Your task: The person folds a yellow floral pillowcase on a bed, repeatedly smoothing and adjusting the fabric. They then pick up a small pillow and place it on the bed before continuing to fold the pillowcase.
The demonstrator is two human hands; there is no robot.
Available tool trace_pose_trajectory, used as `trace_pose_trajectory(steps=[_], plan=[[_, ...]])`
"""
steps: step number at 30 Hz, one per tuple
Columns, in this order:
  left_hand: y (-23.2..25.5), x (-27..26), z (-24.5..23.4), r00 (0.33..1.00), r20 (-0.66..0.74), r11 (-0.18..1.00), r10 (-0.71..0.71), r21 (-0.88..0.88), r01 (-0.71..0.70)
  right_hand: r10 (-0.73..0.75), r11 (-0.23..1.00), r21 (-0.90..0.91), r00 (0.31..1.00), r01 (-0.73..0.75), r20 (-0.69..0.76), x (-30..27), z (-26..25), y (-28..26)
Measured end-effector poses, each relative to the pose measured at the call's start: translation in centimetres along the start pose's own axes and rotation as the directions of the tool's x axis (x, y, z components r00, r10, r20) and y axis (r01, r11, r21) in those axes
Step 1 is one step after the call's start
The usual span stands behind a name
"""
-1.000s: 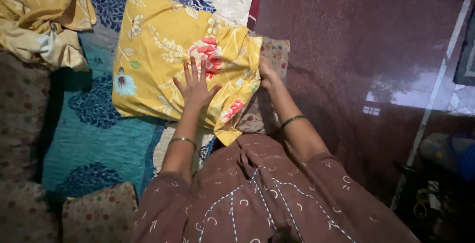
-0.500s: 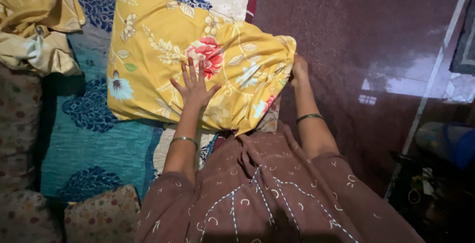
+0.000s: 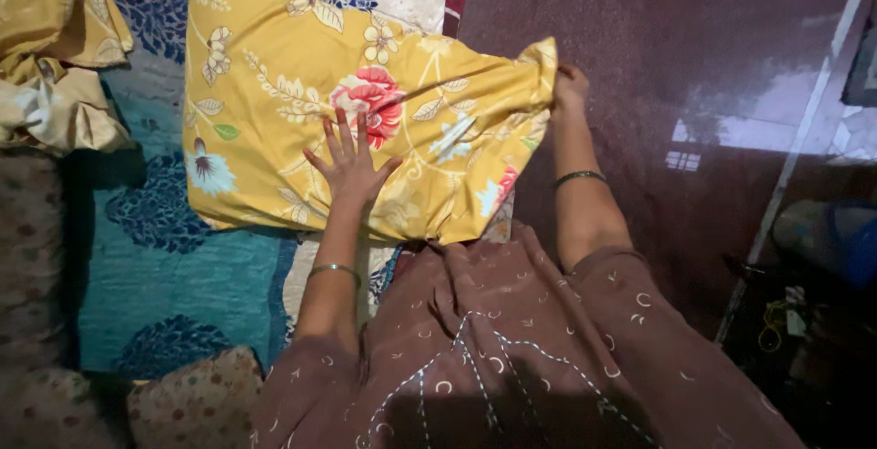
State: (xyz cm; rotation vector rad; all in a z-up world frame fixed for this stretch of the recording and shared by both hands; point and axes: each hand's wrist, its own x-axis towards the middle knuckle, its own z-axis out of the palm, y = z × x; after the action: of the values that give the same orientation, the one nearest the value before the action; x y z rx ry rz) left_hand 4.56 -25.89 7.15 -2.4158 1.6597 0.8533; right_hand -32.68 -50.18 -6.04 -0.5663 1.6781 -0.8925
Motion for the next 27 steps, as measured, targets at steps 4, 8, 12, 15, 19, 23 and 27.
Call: trace_pose_trajectory(steps=[4, 8, 12, 15, 19, 23, 27], plan=[[-0.1, 0.2, 0.4, 1.0, -0.002, 1.0, -0.004, 0.015, 0.004, 0.022, 1.0, 0.022, 1.0, -0.022, 0.021, -1.4, -2.8, 2.1], [0.0, 0.5, 0.6, 1.0, -0.027, 0.999, 0.011, 0.054, -0.01, 0.221, 0.969, 0.053, 0.943, -0.241, 0.247, -5.8, -3.5, 3.9], [-0.1, 0.5, 0.5, 1.0, -0.005, 1.0, 0.006, 0.028, -0.006, 0.302, 0.872, 0.216, 0.83, -0.439, 0.469, -11.8, -5.5, 5.3], [-0.2, 0.3, 0.7, 0.999, -0.045, 0.999, 0.029, 0.019, -0.028, 0.356, 0.866, 0.11, 0.755, -0.489, 0.551, -15.4, -7.3, 6.6], [-0.2, 0.4, 0.9, 0.994, -0.094, 0.998, 0.049, 0.054, -0.044, 0.407, 0.91, -0.255, 0.58, -0.328, 0.706, -17.7, -8.9, 8.1], [-0.6, -0.5, 1.6, 0.995, -0.093, 0.998, 0.045, 0.055, -0.04, 0.407, 0.882, -0.471, 0.475, 0.018, 0.78, -19.3, -8.4, 11.1], [-1.5, -1.4, 2.6, 0.995, -0.084, 0.998, 0.054, 0.048, -0.05, 0.369, 0.899, -0.425, 0.706, -0.106, 0.604, -19.7, -10.2, 12.2]])
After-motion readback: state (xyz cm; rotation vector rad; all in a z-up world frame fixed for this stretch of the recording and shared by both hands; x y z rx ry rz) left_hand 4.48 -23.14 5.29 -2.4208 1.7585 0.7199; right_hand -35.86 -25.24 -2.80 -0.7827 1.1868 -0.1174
